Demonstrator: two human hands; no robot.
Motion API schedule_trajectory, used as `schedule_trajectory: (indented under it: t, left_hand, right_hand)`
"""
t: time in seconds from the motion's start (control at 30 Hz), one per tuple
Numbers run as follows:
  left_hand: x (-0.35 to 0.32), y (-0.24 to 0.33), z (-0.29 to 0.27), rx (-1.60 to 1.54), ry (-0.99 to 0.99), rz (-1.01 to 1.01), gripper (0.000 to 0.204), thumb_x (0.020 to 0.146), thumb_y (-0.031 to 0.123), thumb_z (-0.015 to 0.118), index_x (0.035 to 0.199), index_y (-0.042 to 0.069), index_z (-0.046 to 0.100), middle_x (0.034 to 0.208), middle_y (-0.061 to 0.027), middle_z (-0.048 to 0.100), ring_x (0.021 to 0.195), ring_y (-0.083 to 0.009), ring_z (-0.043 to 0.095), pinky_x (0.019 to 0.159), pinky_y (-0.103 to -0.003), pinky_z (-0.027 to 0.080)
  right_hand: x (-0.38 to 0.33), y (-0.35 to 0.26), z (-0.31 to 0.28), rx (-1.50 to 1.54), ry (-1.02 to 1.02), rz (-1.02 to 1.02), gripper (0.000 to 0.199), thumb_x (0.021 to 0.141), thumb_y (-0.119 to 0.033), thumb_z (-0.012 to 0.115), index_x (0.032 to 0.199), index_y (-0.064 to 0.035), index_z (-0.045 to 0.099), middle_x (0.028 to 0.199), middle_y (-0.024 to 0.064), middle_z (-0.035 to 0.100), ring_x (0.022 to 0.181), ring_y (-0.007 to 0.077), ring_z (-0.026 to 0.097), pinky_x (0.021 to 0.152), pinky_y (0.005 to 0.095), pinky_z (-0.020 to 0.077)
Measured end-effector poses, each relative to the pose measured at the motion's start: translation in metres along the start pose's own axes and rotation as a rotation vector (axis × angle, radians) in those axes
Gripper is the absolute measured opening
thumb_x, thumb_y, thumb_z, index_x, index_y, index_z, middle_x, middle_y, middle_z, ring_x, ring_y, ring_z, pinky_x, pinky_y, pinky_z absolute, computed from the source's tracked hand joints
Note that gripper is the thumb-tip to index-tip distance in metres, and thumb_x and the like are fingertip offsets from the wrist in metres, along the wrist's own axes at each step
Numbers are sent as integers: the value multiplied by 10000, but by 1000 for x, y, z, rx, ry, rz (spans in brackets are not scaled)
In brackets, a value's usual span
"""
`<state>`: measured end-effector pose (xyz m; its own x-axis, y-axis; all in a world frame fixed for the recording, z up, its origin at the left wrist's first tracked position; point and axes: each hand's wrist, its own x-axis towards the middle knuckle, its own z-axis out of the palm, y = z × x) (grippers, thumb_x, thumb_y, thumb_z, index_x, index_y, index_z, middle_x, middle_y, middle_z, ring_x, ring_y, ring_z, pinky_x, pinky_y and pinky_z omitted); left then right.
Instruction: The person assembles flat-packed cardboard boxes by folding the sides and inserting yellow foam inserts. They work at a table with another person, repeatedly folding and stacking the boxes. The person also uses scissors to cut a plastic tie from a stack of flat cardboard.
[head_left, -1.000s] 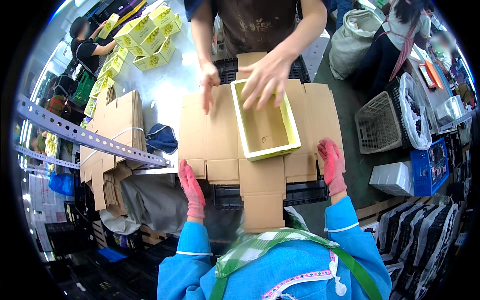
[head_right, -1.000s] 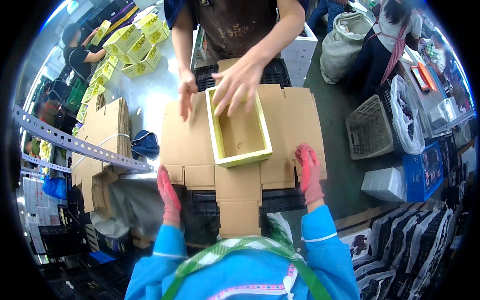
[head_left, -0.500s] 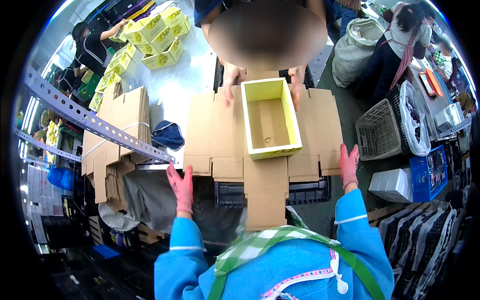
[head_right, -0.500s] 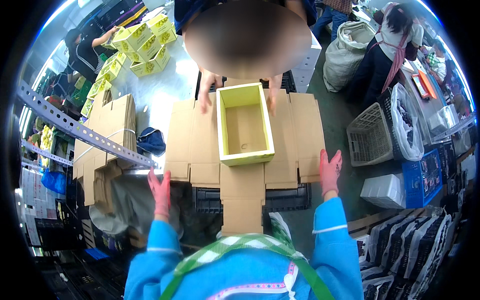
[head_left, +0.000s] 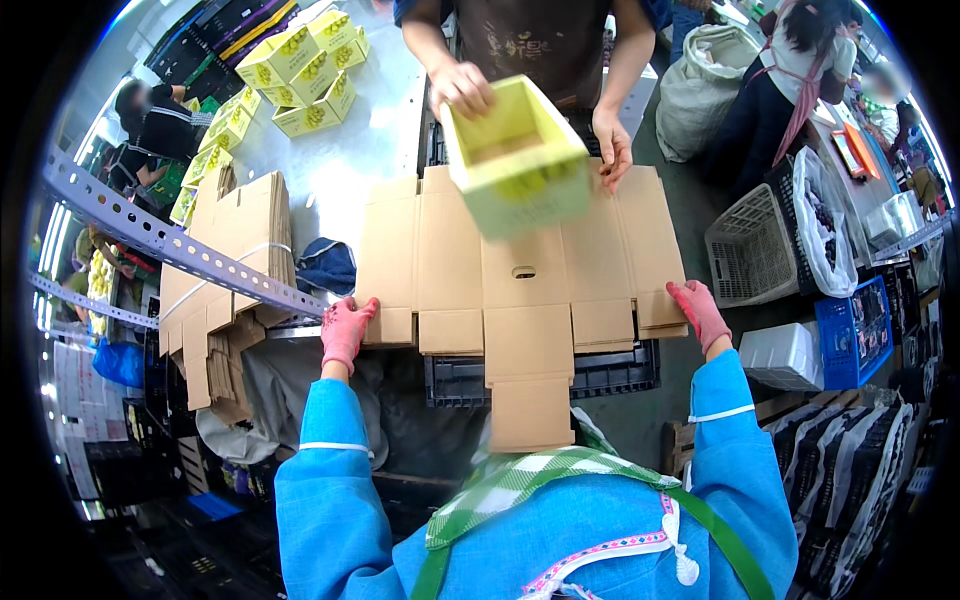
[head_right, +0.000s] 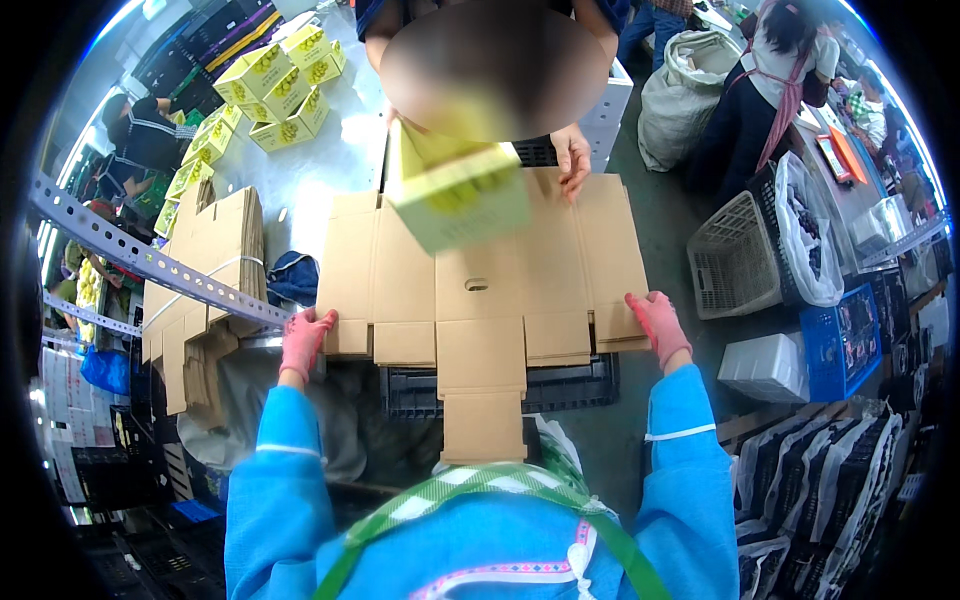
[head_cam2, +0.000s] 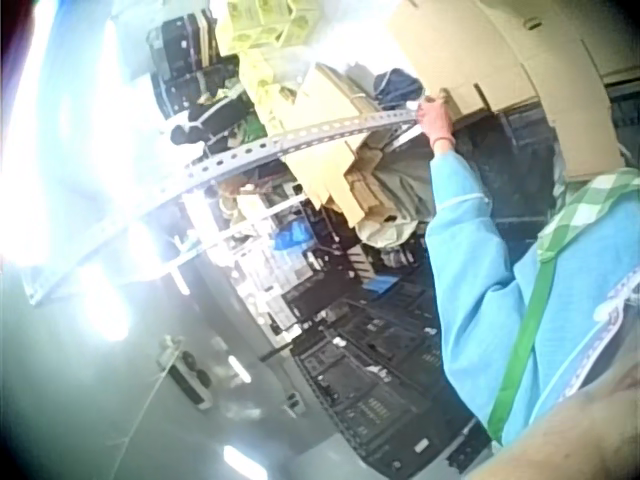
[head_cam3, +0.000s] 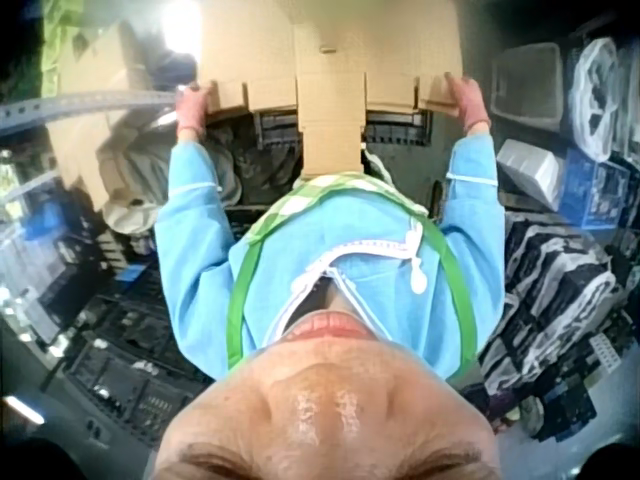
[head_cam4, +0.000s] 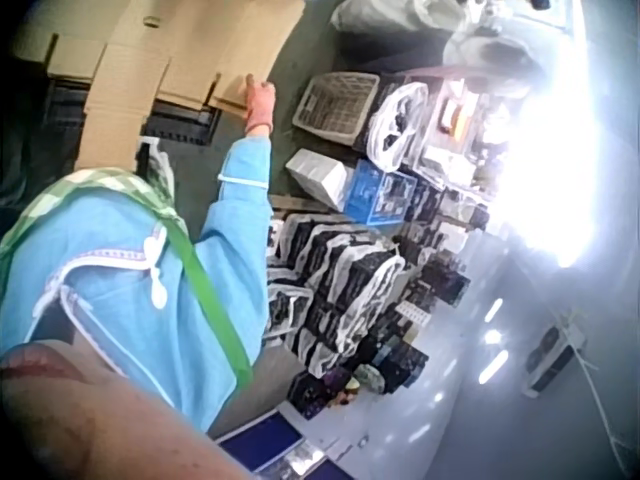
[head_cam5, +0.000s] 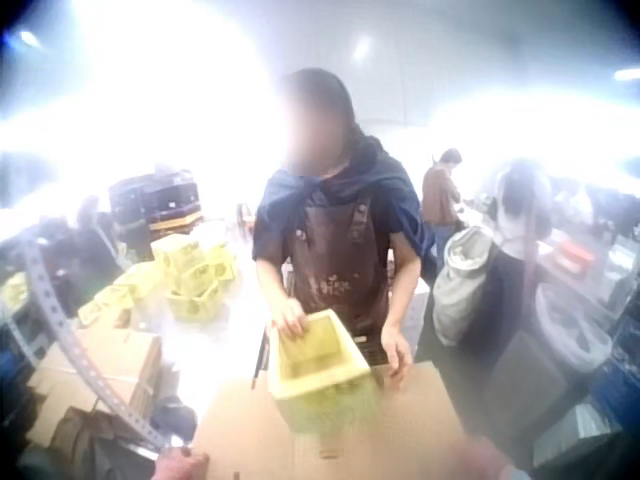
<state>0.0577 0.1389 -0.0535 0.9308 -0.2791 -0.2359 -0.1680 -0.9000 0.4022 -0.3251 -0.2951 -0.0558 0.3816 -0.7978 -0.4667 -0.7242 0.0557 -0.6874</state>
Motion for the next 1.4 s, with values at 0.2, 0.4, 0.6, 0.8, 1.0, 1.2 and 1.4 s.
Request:
schedule_trajectory:
  t: [0.2, 0.4, 0.6, 0.8, 1.0, 1.2, 1.4]
  left_hand:
    - [-36, 38, -20, 237, 329, 121, 516, 783, 483, 660, 974, 6, 616, 1056, -181, 597, 979, -349, 589, 815, -423, 494]
    - [-64, 74, -29, 245, 409, 277, 456, 754, 369, 728, 982, 33, 521, 995, -164, 545, 889, -353, 596, 723, -418, 518]
    - [-75, 89, -35, 317, 328, 141, 492, 782, 350, 696, 1150, 55, 555, 1054, -180, 552, 946, -350, 594, 764, -427, 513]
    - [-76, 71, -11, -22, 502, 294, 501, 801, 139, 687, 1252, -25, 542, 1037, -196, 536, 949, -325, 582, 815, -371, 488]
    - [-108, 128, -33, -86, 402, 416, 499, 799, 59, 646, 1277, -7, 519, 990, -191, 545, 847, -328, 605, 737, -365, 509]
    - [-125, 194, 5, 449, 117, 576, 447, 820, 71, 550, 1262, 59, 485, 967, -170, 594, 799, -324, 635, 660, -393, 535]
    - [-83, 157, 112, 559, -179, 369, 301, 854, 216, 568, 1139, 132, 617, 1137, -97, 568, 998, -261, 607, 820, -418, 498]
  right_hand:
    - [-30, -22, 2, -398, 325, -128, 464, 791, -322, 694, 1058, 19, 527, 914, 182, 649, 835, 273, 645, 732, 390, 494]
    - [-32, -42, 27, -693, 413, -555, 330, 780, -207, 662, 1009, -70, 467, 860, 151, 638, 801, 320, 641, 661, 425, 501]
    - [-36, -52, 66, -559, 277, -480, 279, 808, -104, 603, 1049, -52, 472, 1007, 188, 598, 890, 375, 615, 746, 478, 490]
    - [-42, -50, 65, -299, 283, -564, 198, 822, -81, 579, 1002, -32, 513, 969, 201, 598, 906, 375, 598, 758, 451, 475]
    - [-63, -74, 59, -326, 191, -508, 172, 832, -89, 560, 979, -23, 499, 930, 188, 589, 880, 372, 601, 742, 440, 484]
    - [-59, -72, 95, -710, 233, -487, 256, 829, -133, 568, 1053, -66, 462, 971, 171, 563, 882, 367, 621, 723, 468, 507]
    - [-62, -63, 118, -701, 232, -638, 233, 863, -275, 565, 975, -73, 541, 984, 153, 560, 886, 342, 594, 723, 471, 486]
